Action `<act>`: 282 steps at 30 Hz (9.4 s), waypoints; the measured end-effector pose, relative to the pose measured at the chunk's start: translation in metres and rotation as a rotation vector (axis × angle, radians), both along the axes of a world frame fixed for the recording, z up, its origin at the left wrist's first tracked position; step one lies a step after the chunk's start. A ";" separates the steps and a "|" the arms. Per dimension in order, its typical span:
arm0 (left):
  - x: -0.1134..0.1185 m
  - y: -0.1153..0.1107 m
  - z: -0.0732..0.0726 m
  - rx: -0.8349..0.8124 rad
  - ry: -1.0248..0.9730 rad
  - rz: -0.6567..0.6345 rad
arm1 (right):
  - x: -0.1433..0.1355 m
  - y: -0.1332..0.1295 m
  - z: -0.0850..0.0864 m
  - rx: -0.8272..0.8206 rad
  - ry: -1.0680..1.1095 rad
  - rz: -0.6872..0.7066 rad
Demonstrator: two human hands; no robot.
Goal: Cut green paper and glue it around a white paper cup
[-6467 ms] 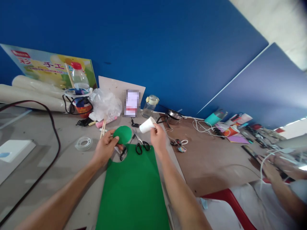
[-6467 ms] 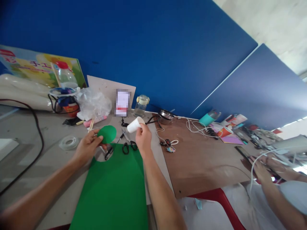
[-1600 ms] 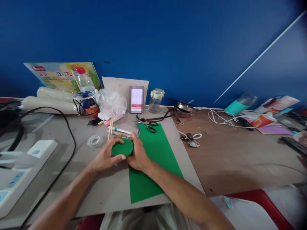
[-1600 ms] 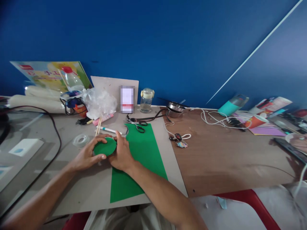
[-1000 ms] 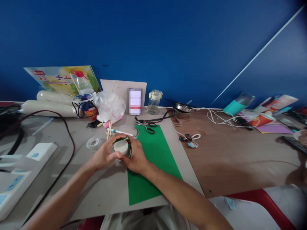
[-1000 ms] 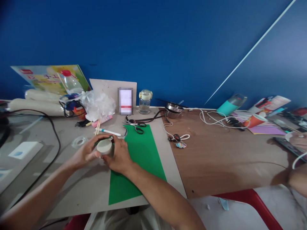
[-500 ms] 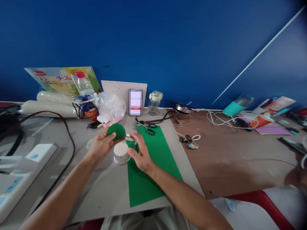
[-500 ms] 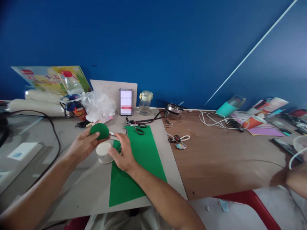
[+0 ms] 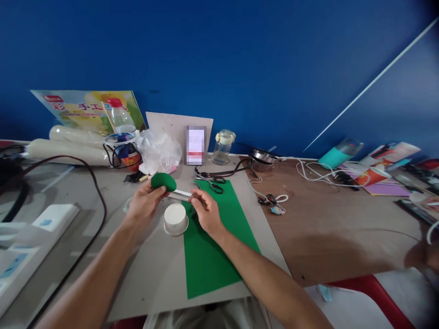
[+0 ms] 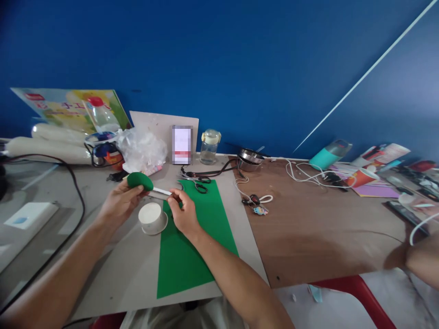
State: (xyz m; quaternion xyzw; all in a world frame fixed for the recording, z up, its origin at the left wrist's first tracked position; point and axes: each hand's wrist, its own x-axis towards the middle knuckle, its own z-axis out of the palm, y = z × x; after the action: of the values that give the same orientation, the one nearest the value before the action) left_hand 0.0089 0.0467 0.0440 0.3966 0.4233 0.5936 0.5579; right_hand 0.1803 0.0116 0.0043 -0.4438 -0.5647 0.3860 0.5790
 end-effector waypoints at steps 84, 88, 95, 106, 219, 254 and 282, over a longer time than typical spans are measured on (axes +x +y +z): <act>0.044 -0.023 -0.023 -0.083 0.119 -0.168 | 0.022 0.005 0.004 -0.140 0.157 0.053; 0.041 -0.020 -0.023 -0.160 0.013 -0.122 | 0.028 0.002 0.003 0.129 -0.138 -0.008; 0.043 -0.021 -0.021 -0.129 -0.034 -0.106 | 0.027 0.000 0.001 0.330 -0.494 0.096; 0.045 -0.025 -0.019 -0.175 -0.009 -0.201 | 0.030 0.001 0.000 0.326 -0.579 0.122; 0.033 -0.030 -0.003 0.042 -0.260 -0.262 | 0.011 0.011 0.081 -0.697 1.115 -0.043; 0.027 -0.012 -0.014 -0.079 -0.192 0.034 | 0.038 -0.001 0.042 -0.454 0.155 0.482; 0.031 -0.015 -0.020 -0.004 0.135 0.060 | 0.019 -0.013 0.009 -0.327 -0.297 0.355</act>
State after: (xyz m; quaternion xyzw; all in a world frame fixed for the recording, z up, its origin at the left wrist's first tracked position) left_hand 0.0403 0.0315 0.0239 0.4216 0.4727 0.5811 0.5110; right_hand 0.1997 -0.0010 0.0137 -0.4772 -0.6424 0.4981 0.3339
